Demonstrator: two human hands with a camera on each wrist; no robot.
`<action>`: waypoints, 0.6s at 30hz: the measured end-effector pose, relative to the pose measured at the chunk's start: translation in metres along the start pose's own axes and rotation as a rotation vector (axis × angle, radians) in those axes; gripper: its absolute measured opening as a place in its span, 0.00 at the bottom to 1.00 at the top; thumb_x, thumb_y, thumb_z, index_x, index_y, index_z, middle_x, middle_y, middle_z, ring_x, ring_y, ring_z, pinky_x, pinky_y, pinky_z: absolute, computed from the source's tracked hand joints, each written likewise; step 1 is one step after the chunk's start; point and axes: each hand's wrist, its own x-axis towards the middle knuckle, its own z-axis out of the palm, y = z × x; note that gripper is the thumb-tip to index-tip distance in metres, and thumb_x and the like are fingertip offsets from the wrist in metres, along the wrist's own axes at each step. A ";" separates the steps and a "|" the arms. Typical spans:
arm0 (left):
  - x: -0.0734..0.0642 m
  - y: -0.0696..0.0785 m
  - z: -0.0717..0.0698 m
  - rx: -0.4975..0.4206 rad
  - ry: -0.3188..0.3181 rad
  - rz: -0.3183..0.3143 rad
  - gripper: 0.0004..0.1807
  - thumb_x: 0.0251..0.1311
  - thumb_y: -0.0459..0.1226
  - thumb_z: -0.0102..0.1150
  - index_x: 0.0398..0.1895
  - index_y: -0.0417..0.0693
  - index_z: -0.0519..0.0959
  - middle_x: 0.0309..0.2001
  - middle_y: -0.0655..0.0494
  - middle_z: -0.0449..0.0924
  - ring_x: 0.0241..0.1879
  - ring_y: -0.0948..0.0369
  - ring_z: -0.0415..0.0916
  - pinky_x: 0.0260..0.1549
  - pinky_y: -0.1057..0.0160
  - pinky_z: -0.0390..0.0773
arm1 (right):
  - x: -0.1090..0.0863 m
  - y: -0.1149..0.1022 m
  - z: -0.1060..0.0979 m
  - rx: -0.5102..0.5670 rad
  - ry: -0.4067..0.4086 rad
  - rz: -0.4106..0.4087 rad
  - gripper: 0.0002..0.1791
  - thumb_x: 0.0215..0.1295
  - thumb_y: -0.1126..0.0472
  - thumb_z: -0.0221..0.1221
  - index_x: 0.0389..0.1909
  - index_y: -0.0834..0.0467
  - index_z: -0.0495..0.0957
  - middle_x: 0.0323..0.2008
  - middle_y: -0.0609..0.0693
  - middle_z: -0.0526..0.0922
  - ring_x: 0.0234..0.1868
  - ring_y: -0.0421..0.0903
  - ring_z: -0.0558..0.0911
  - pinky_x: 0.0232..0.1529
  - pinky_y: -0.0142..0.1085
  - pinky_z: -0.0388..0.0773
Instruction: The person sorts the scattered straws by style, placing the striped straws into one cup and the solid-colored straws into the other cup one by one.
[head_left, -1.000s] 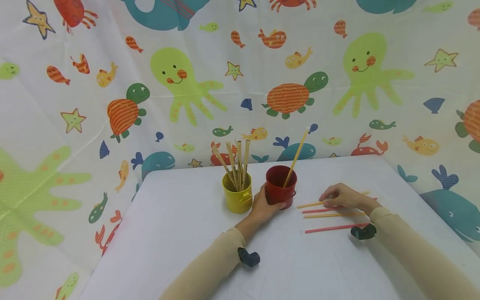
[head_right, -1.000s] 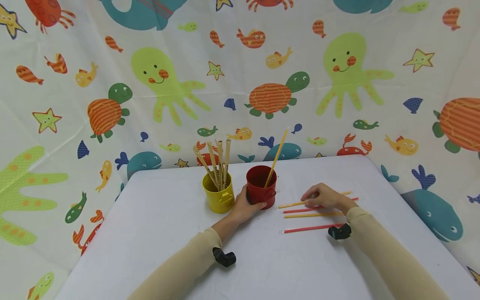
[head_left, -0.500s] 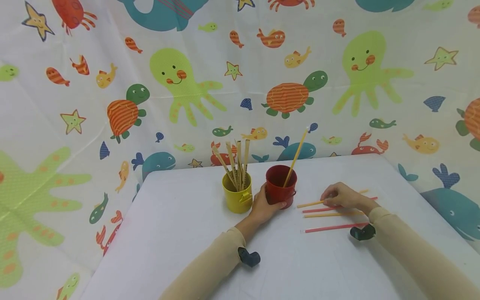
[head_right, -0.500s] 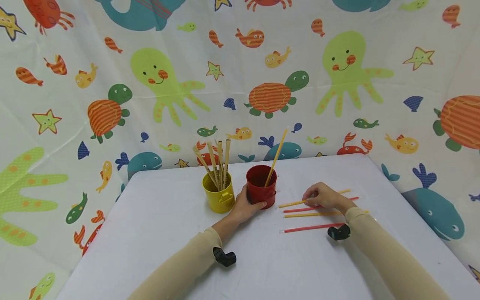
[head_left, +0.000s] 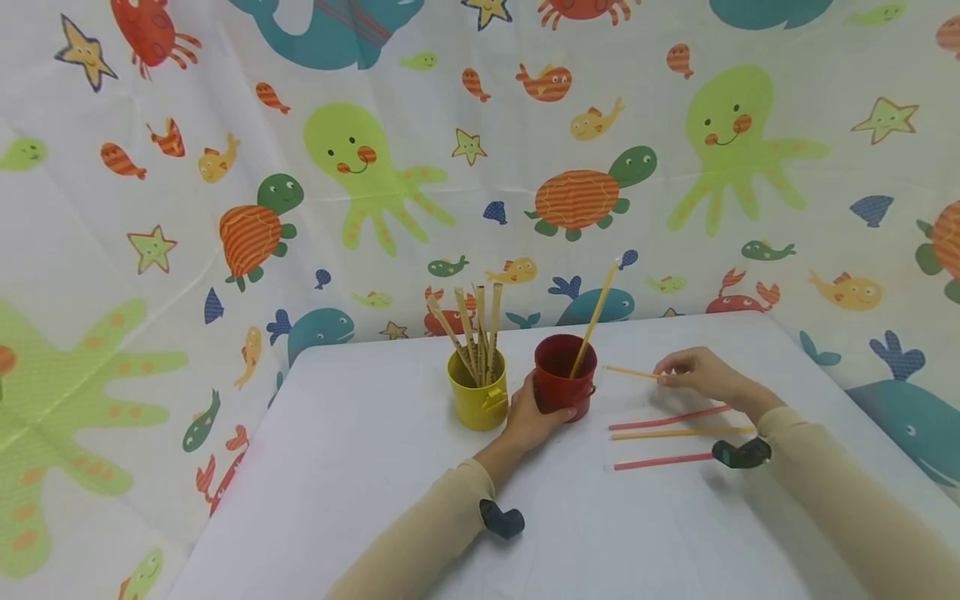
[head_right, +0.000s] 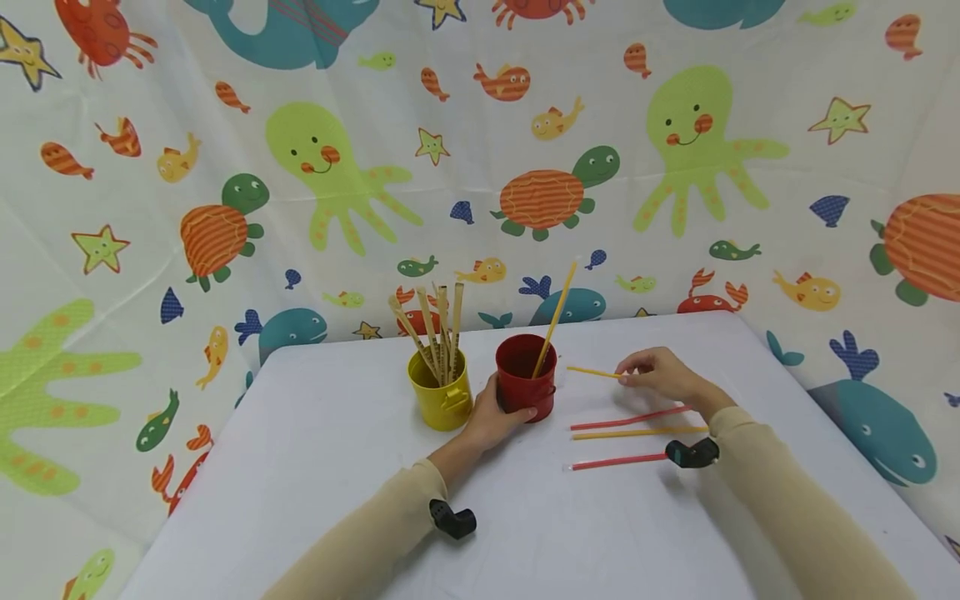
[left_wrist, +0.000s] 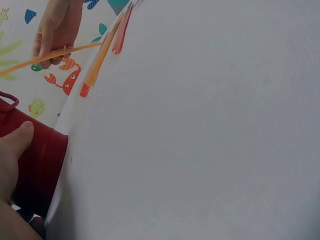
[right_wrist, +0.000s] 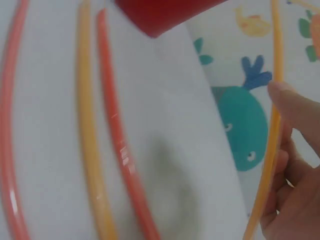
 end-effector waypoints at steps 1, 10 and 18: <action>0.000 0.000 0.000 0.001 0.000 -0.004 0.49 0.56 0.44 0.73 0.78 0.55 0.55 0.73 0.55 0.68 0.73 0.53 0.64 0.70 0.45 0.71 | -0.002 -0.003 -0.004 0.029 0.013 -0.007 0.19 0.69 0.54 0.64 0.53 0.63 0.82 0.47 0.52 0.84 0.48 0.46 0.76 0.49 0.36 0.74; -0.002 0.004 0.003 0.017 0.010 -0.001 0.49 0.57 0.44 0.73 0.78 0.56 0.55 0.73 0.56 0.68 0.73 0.54 0.64 0.70 0.46 0.72 | -0.014 -0.031 -0.026 0.477 0.175 -0.097 0.09 0.75 0.58 0.56 0.41 0.41 0.83 0.37 0.29 0.80 0.43 0.31 0.75 0.47 0.22 0.71; -0.004 0.005 0.002 0.032 0.024 0.001 0.49 0.56 0.44 0.74 0.78 0.55 0.56 0.73 0.54 0.68 0.73 0.53 0.65 0.70 0.45 0.71 | -0.017 -0.064 -0.033 1.249 0.094 -0.411 0.18 0.77 0.72 0.46 0.41 0.58 0.85 0.39 0.47 0.80 0.40 0.40 0.76 0.45 0.29 0.75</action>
